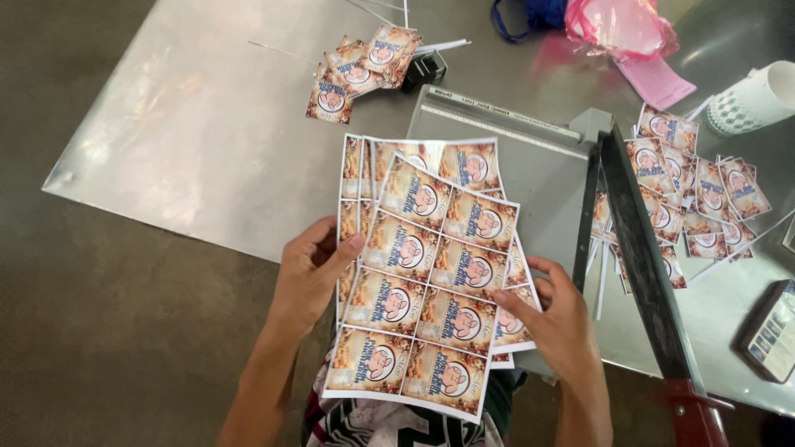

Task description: The person uses a paper trimmer to cut sheets of printed labels into individual pieces. They align the sheet, press down the trimmer blade, and separate the cut labels, repeating the process for multiple sheets.

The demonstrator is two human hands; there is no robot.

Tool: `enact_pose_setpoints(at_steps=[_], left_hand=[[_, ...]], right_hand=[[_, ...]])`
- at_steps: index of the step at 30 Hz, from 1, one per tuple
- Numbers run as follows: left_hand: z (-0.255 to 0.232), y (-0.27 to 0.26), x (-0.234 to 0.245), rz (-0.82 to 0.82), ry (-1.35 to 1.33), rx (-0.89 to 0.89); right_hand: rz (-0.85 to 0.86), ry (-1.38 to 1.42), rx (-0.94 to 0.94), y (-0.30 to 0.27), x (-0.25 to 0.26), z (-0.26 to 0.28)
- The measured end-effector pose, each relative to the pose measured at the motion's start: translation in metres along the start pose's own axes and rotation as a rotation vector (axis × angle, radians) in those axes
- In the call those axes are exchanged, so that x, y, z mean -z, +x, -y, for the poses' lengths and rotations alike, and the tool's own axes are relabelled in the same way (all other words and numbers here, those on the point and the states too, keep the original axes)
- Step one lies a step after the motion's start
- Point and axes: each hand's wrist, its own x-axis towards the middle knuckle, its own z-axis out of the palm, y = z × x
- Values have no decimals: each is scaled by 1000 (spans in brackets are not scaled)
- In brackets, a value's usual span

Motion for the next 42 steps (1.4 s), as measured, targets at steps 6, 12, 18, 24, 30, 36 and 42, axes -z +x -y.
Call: enact_pose_setpoints(at_steps=[6, 12, 18, 24, 30, 36, 42], left_hand=[[-25, -3, -18, 59, -180, 86], [-27, -3, -26, 52, -80, 42], [-34, -2, -30, 60, -150, 22], [-34, 5, -21, 37, -170, -19], [-39, -4, -26, 106, -191, -49], [-47, -8, -31, 61, -177, -106], [-48, -4, -31, 32, -182, -106]], right_hand=[[62, 156, 201, 12, 14, -38], [3, 40, -11, 4, 10, -19], [66, 229, 33, 4, 12, -32], [47, 336, 35, 6, 14, -41], [-31, 228, 213, -5, 0, -28], [-48, 488, 260, -11, -2, -20], [-20, 632, 225, 2, 0, -32]])
